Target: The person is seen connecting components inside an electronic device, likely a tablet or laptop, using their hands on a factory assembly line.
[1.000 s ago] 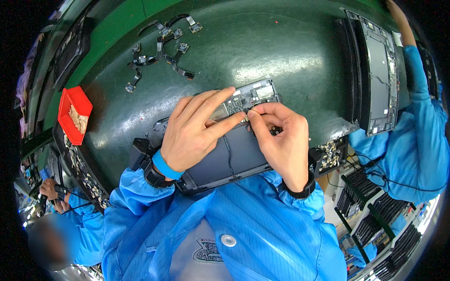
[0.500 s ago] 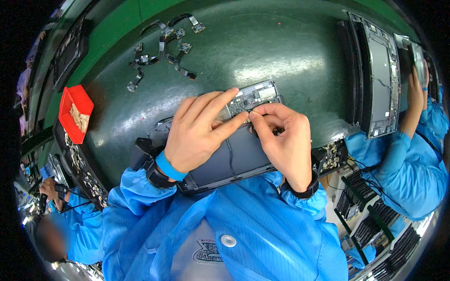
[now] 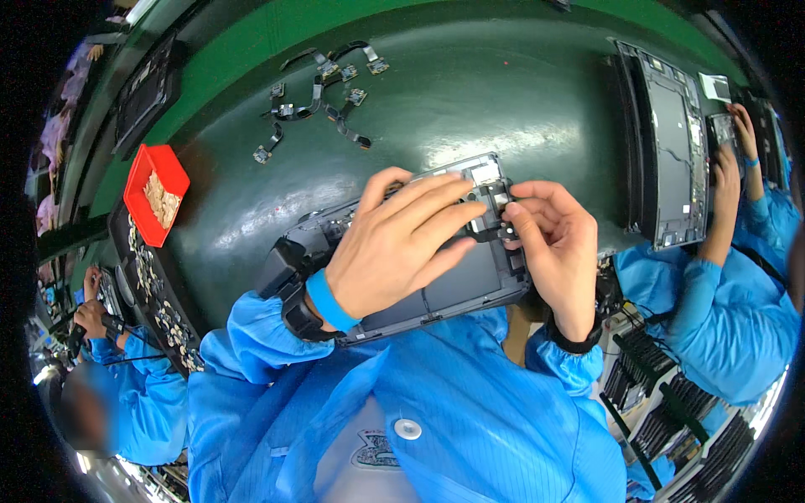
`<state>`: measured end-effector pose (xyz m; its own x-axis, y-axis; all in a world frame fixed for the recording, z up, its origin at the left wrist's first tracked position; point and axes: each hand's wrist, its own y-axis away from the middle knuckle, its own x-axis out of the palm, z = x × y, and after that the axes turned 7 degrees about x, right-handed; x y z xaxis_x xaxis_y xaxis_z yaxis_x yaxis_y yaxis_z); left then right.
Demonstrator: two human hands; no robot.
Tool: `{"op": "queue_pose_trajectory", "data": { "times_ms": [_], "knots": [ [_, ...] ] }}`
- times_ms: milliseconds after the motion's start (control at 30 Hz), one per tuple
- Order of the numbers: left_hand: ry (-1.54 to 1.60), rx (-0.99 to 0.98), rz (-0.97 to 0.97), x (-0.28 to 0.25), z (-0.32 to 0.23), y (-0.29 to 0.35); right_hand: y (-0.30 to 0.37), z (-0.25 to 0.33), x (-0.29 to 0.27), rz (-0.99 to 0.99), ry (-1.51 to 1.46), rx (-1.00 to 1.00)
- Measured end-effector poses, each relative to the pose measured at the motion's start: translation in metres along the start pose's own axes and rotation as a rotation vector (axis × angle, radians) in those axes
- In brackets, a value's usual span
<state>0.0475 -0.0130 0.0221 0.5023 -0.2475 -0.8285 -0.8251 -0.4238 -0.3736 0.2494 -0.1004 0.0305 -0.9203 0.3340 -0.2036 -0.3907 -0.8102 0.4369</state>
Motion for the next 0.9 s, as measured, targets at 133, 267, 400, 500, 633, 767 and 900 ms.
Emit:
{"op": "queue_pose_trajectory", "data": {
  "times_ms": [133, 267, 400, 500, 633, 767, 900],
  "knots": [
    [0.337, -0.003, -0.023, 0.021, -0.001, -0.008, 0.0, -0.009, -0.01, 0.035, -0.149, -0.013],
    [0.22, 0.098, 0.039, 0.023, -0.004, -0.012, 0.001, -0.012, -0.02, -0.024, -0.169, 0.01],
    [0.213, 0.06, 0.071, 0.024, -0.009, -0.016, 0.005, -0.015, -0.024, 0.051, -0.128, -0.01],
    [0.195, 0.089, 0.035, 0.031, -0.007, -0.015, 0.005, -0.018, -0.026, 0.084, -0.111, 0.018],
    [0.302, 0.118, -0.02, 0.034, -0.003, -0.013, 0.001, -0.026, -0.031, 0.108, -0.263, 0.009],
    [0.214, 0.154, 0.047, 0.022, -0.001, -0.022, -0.001, -0.024, -0.039, -0.005, -0.267, 0.004],
    [0.169, 0.168, 0.109, 0.024, -0.004, -0.026, -0.002, -0.028, -0.042, -0.001, -0.245, -0.028]
  ]
}}
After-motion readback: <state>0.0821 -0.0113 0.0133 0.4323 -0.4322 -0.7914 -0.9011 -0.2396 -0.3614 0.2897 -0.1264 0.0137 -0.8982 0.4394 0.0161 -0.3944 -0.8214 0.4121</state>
